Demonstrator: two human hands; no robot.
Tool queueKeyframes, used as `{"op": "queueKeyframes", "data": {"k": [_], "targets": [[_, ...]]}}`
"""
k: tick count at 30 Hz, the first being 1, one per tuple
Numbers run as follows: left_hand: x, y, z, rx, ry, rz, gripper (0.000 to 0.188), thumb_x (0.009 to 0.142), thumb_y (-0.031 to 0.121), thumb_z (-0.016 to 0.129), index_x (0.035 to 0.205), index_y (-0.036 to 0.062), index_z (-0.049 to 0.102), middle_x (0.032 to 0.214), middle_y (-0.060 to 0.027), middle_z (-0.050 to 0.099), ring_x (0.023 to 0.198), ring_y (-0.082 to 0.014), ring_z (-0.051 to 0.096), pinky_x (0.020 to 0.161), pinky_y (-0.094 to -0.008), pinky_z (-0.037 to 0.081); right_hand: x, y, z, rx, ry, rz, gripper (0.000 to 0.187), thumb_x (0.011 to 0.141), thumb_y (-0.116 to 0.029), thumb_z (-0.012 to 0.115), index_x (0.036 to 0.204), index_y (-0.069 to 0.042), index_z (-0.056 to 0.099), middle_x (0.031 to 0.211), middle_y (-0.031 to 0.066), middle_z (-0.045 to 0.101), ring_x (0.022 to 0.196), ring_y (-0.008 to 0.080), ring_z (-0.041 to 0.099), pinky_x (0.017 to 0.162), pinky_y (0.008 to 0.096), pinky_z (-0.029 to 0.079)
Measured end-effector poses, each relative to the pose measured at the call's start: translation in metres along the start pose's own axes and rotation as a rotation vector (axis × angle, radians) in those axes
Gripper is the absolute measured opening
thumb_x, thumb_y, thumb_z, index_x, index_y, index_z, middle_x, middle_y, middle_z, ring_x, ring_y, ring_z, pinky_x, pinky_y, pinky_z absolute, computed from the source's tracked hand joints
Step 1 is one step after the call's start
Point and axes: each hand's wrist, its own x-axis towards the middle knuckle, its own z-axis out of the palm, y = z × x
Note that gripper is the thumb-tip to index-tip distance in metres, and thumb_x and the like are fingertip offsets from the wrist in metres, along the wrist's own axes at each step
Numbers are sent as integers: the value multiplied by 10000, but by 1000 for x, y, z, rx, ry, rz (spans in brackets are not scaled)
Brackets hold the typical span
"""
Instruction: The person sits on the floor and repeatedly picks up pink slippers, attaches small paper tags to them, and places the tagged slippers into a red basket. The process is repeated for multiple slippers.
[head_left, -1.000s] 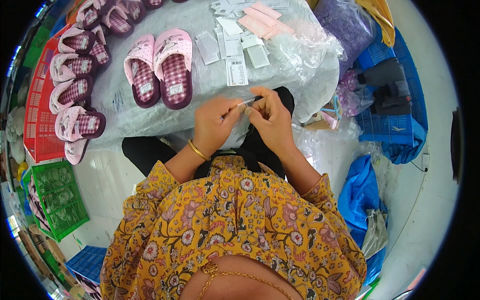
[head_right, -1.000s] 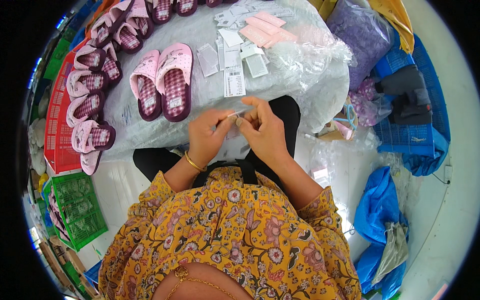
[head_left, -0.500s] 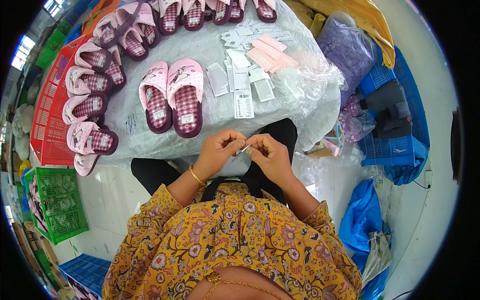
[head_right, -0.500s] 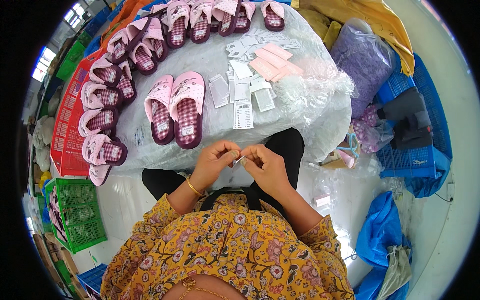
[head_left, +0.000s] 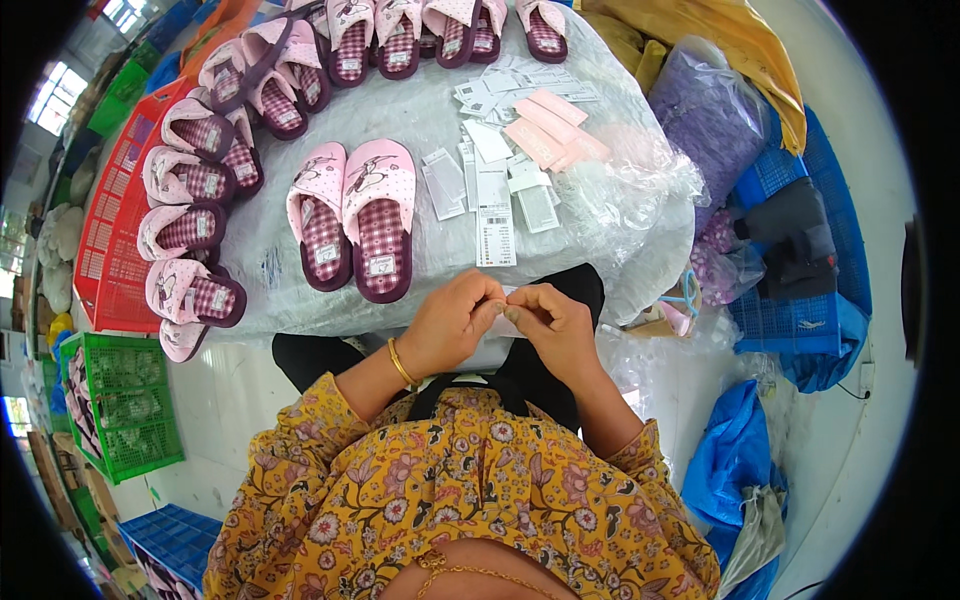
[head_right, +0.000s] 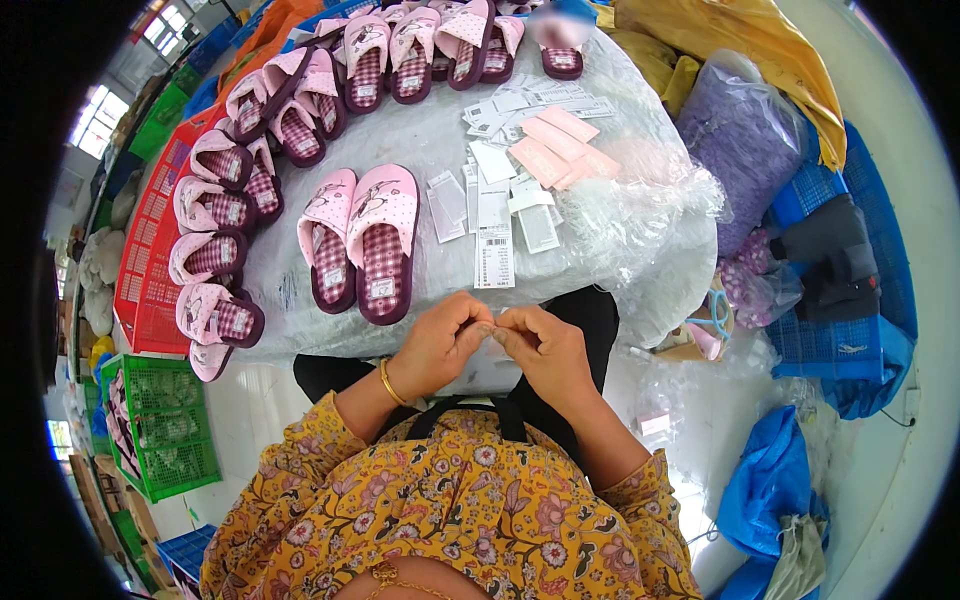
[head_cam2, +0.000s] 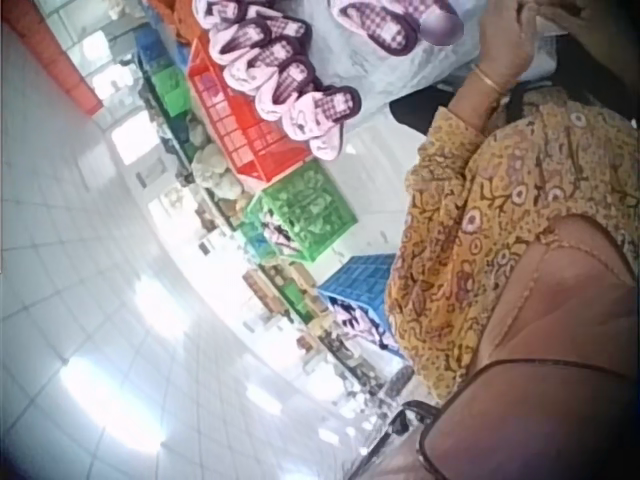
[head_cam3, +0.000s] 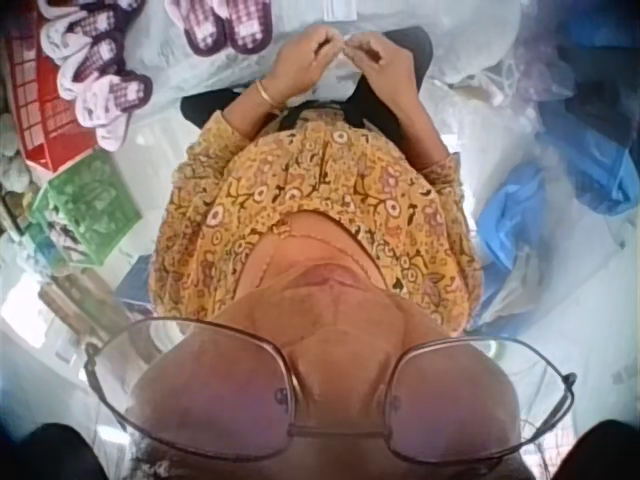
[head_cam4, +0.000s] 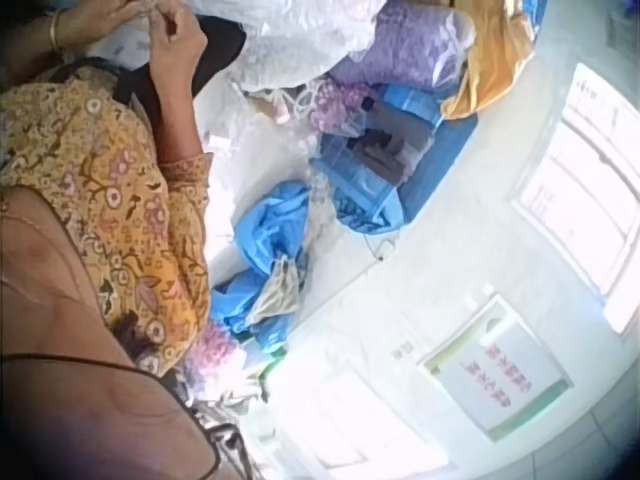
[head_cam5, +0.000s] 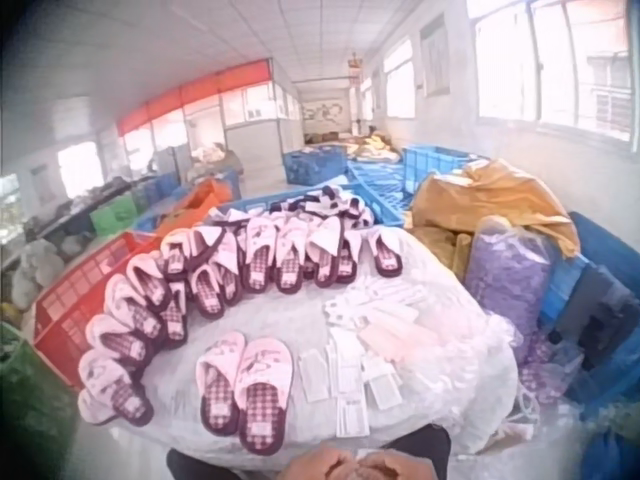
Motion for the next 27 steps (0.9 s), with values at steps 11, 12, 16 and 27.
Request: {"op": "queueKeyframes", "data": {"k": [11, 12, 16, 27], "targets": [[66, 15, -28, -22, -92, 6, 100, 918, 124, 587, 929, 25, 576, 851, -139, 594, 776, -300, 596, 698, -376, 477, 23, 2, -2, 447, 88, 82, 172, 921, -72, 675, 1073, -14, 621, 892, -21, 629, 752, 27, 535, 656, 187, 445], [65, 13, -25, -32, -131, -35, 117, 924, 141, 590, 943, 26, 578, 850, -138, 598, 774, -297, 598, 694, -374, 479, 25, 1, -3, 472, 50, 96, 170, 920, -72, 678, 1071, -15, 625, 894, -20, 631, 753, 27, 535, 655, 187, 444], [65, 6, -22, 12, -176, -41, 130, 917, 139, 627, 1000, 39, 612, 836, -83, 592, 734, -188, 562, 678, -307, 474, 30, 5, -8, 449, 4, 179, 120, 921, -68, 675, 1025, -15, 647, 898, -20, 640, 742, 31, 540, 656, 190, 448], [177, -62, -99, 1174, -356, -199, 383, 806, 344, 673, 1096, 93, 674, 1089, -115, 663, 1021, -299, 638, 903, -440, 480, 37, 5, -28, -37, 207, -304, 124, 834, -72, 708, 951, -51, 671, 1159, 117, 617, 1051, 230, 578, 910, 337, 452]]}}
